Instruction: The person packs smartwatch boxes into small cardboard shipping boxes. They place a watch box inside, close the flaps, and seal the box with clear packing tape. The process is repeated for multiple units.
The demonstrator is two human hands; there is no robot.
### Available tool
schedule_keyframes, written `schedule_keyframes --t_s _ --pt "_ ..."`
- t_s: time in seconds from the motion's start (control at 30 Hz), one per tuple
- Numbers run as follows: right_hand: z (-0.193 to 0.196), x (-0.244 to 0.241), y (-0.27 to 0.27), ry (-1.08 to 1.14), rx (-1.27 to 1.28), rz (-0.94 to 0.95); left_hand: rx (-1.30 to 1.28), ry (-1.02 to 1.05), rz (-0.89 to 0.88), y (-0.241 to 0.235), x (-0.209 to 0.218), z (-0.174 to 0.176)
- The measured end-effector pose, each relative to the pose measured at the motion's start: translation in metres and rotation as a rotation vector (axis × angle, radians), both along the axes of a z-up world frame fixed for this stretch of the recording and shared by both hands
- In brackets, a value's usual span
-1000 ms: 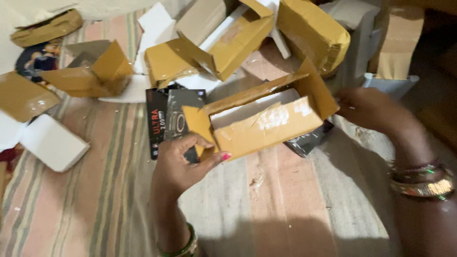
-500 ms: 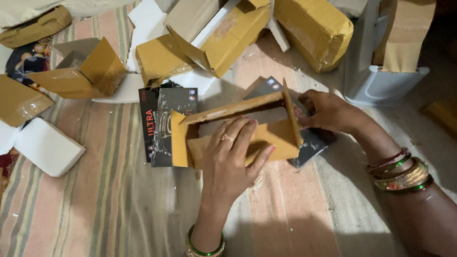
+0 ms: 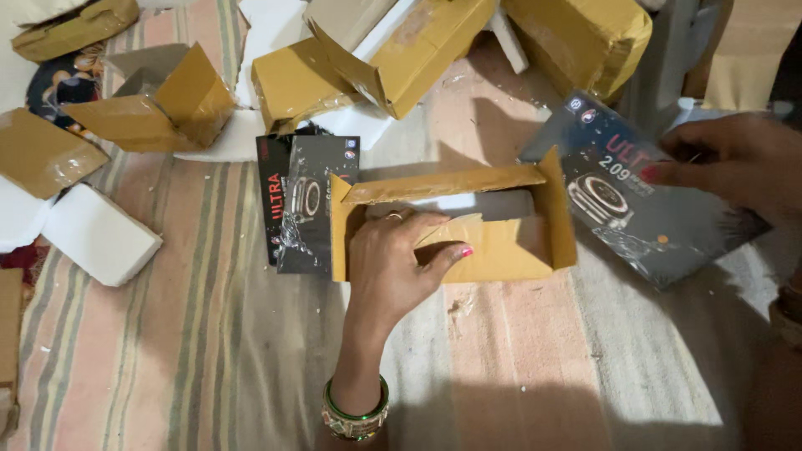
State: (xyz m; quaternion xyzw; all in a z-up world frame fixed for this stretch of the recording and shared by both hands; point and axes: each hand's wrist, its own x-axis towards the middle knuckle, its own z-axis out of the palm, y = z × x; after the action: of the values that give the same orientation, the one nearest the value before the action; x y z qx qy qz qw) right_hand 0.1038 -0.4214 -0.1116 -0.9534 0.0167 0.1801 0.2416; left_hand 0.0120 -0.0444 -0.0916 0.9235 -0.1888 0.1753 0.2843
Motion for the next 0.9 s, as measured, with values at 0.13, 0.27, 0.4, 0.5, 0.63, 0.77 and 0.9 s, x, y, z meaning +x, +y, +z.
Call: schedule_keyframes --t_s 0.13,0.27,0.4,0.5,0.63,0.77,0.9 --pt "-0.018 0.011 -0.001 -0.047 -0.346 0.088 -0.085 0.099 -0.080 -0.008 -0.004 -0.007" --pt "-0.026 0.009 -0.013 -0.286 -0.174 0.088 -0.203 -0.049 -0.186 -0.012 -0.001 -0.015" --pt "-0.018 -0.007 -0.024 -0.450 0.118 -0.085 -0.262 -0.027 -0.108 -0.014 -0.001 -0.025" --pt "-0.005 -0.032 -0.015 -0.547 0.341 -0.159 -0.271 -0.091 -0.072 -0.013 0.001 -0.032" --pt "0.019 -0.060 0.021 -0.614 0.601 -0.112 -0.280 -0.071 0.072 -0.009 0.004 -0.032" --pt "0.033 -0.078 0.062 -0.615 0.766 0.037 -0.259 -0.033 0.038 -0.004 -0.002 -0.017" --pt "0.040 -0.080 0.107 -0.574 0.845 0.247 0.050 -0.356 0.139 0.005 -0.014 0.010"
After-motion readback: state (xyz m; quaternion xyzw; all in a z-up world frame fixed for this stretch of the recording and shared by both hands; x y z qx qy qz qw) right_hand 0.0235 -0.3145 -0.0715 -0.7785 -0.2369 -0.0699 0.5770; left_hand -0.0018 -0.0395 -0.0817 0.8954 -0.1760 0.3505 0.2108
